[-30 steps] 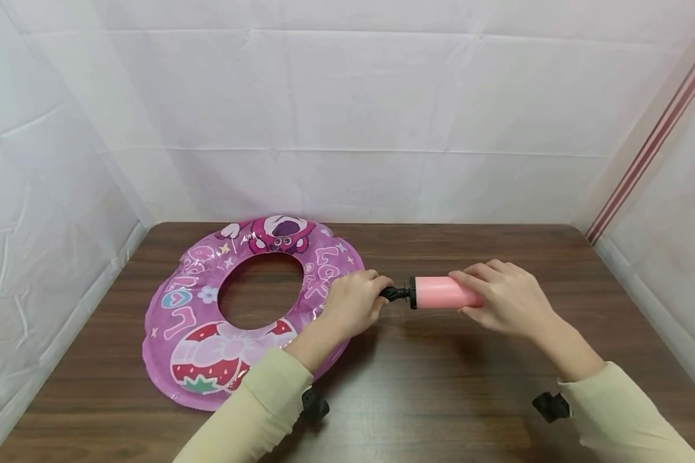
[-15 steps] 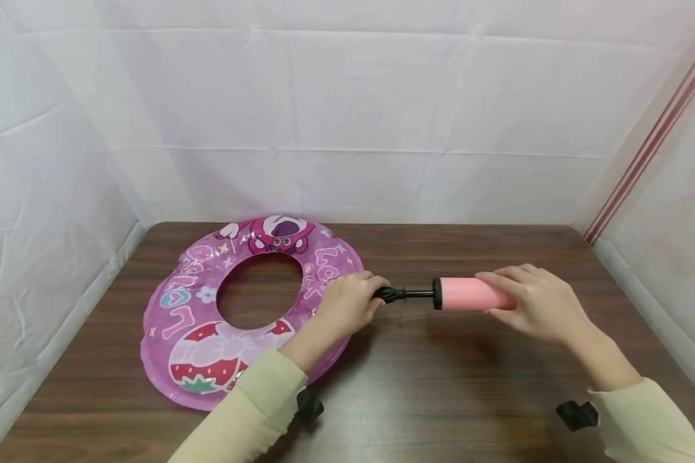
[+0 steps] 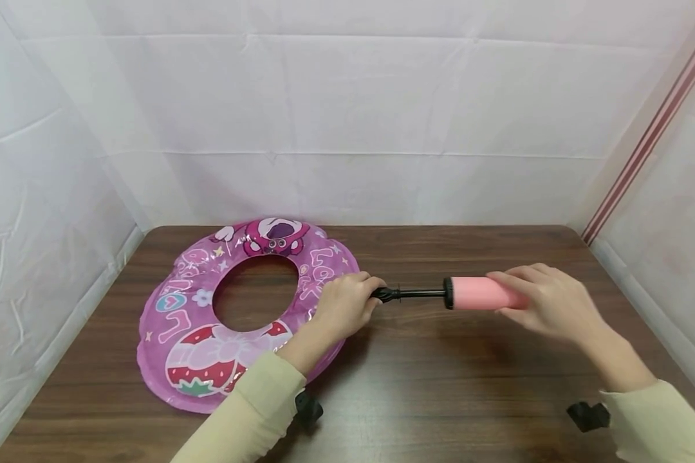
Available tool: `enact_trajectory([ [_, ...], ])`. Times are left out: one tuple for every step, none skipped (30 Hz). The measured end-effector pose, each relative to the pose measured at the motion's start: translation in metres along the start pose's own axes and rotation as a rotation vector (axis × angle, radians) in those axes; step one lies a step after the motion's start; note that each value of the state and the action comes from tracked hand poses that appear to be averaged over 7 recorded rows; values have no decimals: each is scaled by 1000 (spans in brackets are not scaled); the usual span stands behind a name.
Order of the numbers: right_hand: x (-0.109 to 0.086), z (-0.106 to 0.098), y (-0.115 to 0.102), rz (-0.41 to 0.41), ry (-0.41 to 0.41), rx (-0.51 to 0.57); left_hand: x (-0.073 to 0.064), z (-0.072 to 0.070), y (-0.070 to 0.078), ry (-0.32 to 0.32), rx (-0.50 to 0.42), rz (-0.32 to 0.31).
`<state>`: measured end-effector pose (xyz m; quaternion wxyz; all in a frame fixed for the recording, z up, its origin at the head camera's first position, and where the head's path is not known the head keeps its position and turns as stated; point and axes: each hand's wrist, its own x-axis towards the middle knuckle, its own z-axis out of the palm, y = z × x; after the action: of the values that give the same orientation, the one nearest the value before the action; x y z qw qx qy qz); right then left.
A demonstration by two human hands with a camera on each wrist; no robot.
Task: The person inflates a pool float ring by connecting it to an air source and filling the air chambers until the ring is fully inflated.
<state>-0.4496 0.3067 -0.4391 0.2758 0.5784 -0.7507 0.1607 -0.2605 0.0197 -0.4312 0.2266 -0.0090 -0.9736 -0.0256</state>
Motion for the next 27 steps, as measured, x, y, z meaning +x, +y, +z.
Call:
enact_trajectory([
  [6,4,-4,-24,9,0,1,1,0,6,-2,6],
  [12,7,-9,-39,11,1,1,1,1,13,-2,9],
  [17,11,-13,-52,15,0,2,1,1,18,1,10],
  [22,13,-16,-64,21,-2,2,1,1,25,5,11],
  [26,16,-20,-68,26,-5,2,2,1,28,9,9],
  [30,18,-23,-71,33,-6,2,2,1,31,12,7],
  [34,20,-26,-73,40,-10,3,2,1,34,14,5],
  [37,22,-28,-78,43,-15,3,2,1,35,16,3],
  [39,24,-31,-83,44,-17,3,2,2,34,17,1],
  [41,26,-33,-90,43,-18,4,3,2,32,15,-2],
  [43,28,-34,-92,42,-18,4,3,3,28,12,-6],
  [44,29,-35,-96,40,-15,5,3,3,24,10,-9],
  [44,29,-37,-96,36,-16,4,3,4,17,5,-12],
  [44,29,-38,-93,32,-15,4,3,4,11,3,-16],
  [44,29,-39,-87,27,-10,4,2,4,5,2,-22],
  [43,29,-39,-78,22,-7,5,1,4,-2,0,-29],
  [42,28,-38,-67,15,-3,5,1,4,-10,-2,-38],
  [40,27,-36,-58,7,2,5,0,4,-19,-4,-46],
  [38,26,-34,-46,-3,5,5,0,4,-28,-6,-52],
  [35,25,-32,-31,-14,9,5,-1,4,-36,-7,-57],
  [32,23,-29,-19,-25,12,4,-1,4,-43,-9,-61],
  [28,22,-26,-5,-36,11,4,-1,3,-48,-12,-60],
  [24,20,-23,7,-46,10,3,-2,3,-50,-13,-57],
  [20,18,-20,17,-55,7,3,-2,2,-50,-15,-52],
  [17,16,-17,27,-62,4,2,-2,2,-47,-17,-47],
  [13,14,-13,33,-67,0,2,-2,1,-44,-16,-42],
  [10,11,-10,40,-68,-3,1,-2,0,-40,-14,-37],
])
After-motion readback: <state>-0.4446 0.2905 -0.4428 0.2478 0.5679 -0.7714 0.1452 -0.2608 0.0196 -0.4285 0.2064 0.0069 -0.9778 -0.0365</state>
